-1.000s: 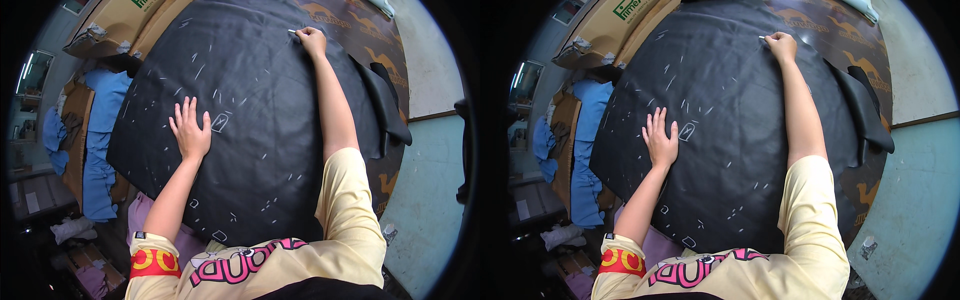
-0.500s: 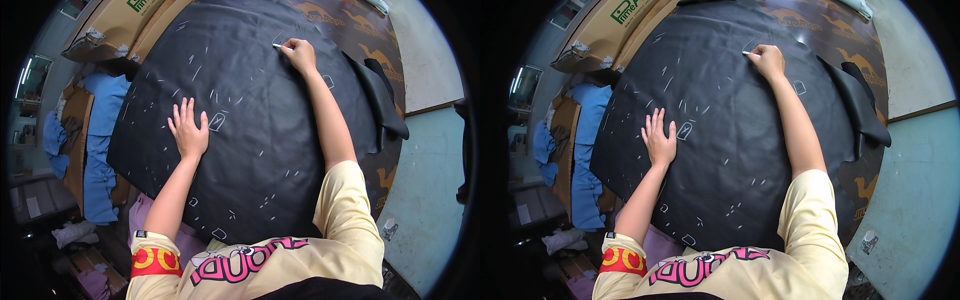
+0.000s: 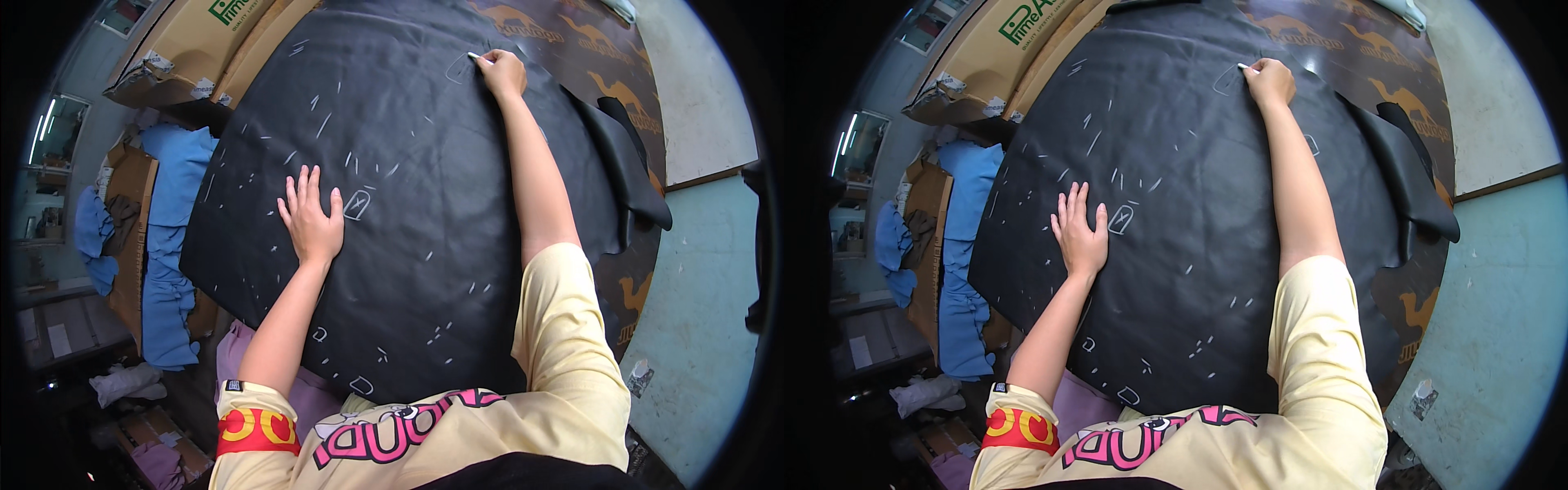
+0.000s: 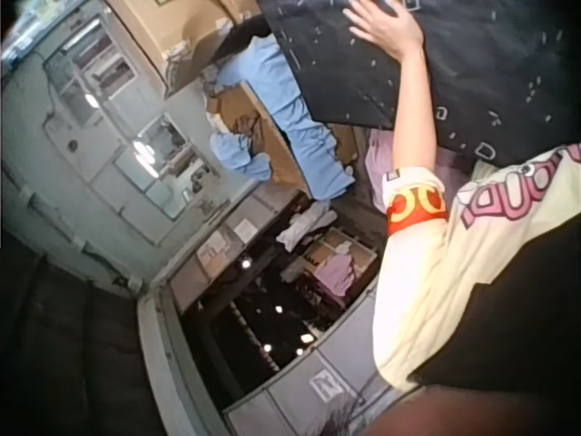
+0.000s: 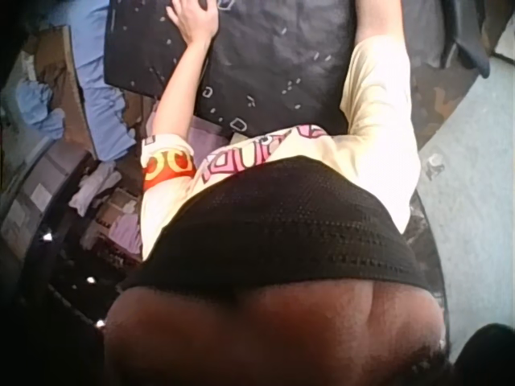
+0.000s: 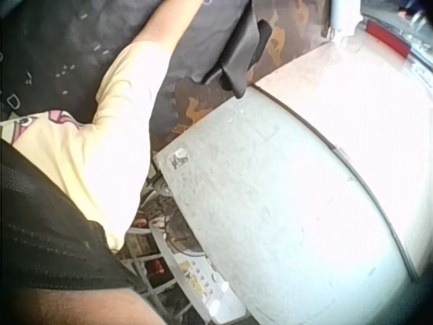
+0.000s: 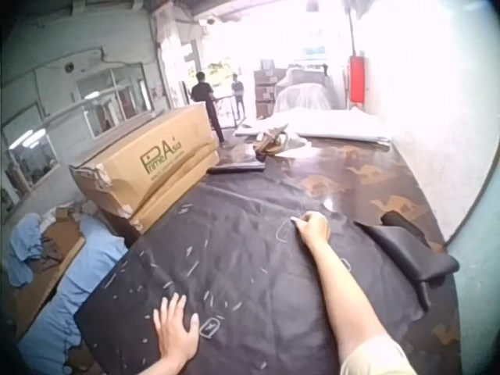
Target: The person uses a white marker to draw outlines and symbols on a large black sheet of material laid on a work table. They repeatedly adjust the sheet and continue marking different sections throughout the clip.
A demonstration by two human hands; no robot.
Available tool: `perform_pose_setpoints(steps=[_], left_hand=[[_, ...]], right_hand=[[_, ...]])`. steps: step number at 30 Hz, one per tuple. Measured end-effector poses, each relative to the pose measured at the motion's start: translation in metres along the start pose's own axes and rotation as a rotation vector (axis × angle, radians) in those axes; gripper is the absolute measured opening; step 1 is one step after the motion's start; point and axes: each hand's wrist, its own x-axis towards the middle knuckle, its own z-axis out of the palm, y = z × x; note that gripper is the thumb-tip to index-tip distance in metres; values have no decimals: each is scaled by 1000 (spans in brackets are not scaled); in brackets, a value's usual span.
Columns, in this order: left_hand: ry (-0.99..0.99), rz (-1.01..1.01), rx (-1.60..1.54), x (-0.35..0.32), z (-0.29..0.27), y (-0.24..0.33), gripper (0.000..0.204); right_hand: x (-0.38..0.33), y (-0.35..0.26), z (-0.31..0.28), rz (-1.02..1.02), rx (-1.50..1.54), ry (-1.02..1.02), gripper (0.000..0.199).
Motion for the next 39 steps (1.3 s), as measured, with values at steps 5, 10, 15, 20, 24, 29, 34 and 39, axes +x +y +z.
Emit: perform_pose_setpoints(steps=[5, 10, 15, 20, 24, 29, 34, 39], left_hand=[[-2, 1, 8, -1, 0, -2, 55], [2, 3, 8, -2, 1, -2, 55], [-9, 16, -6, 1, 1, -1, 56], [-2, 11, -6, -1, 1, -3, 56], [-4, 14, 0, -1, 0, -1, 56], [-12, 15, 4, 0, 0, -1, 56], [-19, 30, -17, 3, 1, 0, 56], [-19, 15, -3, 1, -1, -1, 55]], right_hand=[[-34, 10, -16, -80, 58, -63, 24], [-21, 19, -12, -153, 256, -77, 23], [49, 39, 3, 33, 197, 57, 24], [46, 21, 6, -46, -18, 60, 25], [40, 42, -8, -137, -31, -11, 27], [60, 43, -3, -73, 91, 69, 28], [79, 29, 0, 42, -119, 46, 25], [52, 35, -11, -50, -65, -32, 26]])
